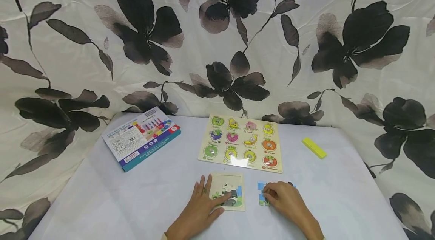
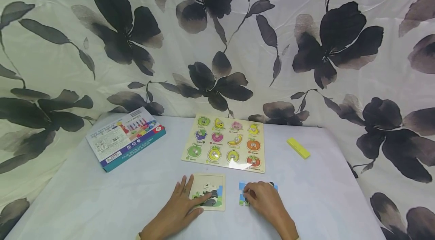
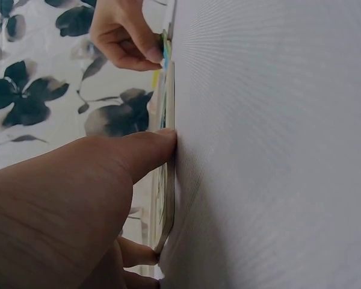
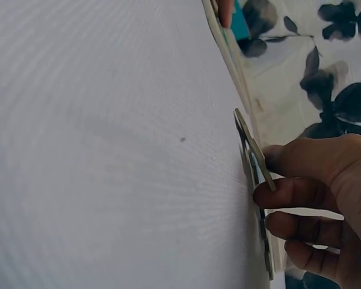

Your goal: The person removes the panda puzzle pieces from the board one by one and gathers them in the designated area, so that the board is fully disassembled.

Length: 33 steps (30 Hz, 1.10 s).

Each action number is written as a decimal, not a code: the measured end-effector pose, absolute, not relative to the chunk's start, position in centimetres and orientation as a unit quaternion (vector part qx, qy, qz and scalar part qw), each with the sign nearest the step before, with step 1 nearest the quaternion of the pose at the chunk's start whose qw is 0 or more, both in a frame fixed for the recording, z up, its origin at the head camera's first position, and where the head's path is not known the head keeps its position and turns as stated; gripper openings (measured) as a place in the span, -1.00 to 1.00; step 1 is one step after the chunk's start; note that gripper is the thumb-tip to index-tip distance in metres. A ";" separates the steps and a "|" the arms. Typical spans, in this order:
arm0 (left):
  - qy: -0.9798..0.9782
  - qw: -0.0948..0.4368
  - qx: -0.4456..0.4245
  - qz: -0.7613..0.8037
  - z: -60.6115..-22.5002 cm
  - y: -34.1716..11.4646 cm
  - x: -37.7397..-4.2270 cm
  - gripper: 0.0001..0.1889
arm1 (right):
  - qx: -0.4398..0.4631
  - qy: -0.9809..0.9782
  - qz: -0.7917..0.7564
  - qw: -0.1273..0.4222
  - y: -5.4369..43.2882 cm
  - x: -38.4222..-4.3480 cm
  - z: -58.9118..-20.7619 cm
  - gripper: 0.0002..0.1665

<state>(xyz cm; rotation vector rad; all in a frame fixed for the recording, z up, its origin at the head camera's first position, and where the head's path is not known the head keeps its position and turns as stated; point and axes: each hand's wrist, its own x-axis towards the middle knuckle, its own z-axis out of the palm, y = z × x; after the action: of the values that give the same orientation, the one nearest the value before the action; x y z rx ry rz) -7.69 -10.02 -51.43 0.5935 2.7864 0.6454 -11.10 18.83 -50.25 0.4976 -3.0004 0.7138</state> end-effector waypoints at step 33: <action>0.951 0.081 0.229 0.190 -51.3 -9.2 -7.9 -0.46 | 0.246 -0.904 0.350 0.011 13.4 -12.9 -50.1 -0.81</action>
<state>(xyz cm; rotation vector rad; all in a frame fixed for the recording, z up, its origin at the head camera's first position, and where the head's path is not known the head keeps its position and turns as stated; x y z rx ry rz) -7.87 -9.16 -51.26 0.6839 2.8428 0.5682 -12.88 13.37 -50.05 0.7672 -2.8210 1.0912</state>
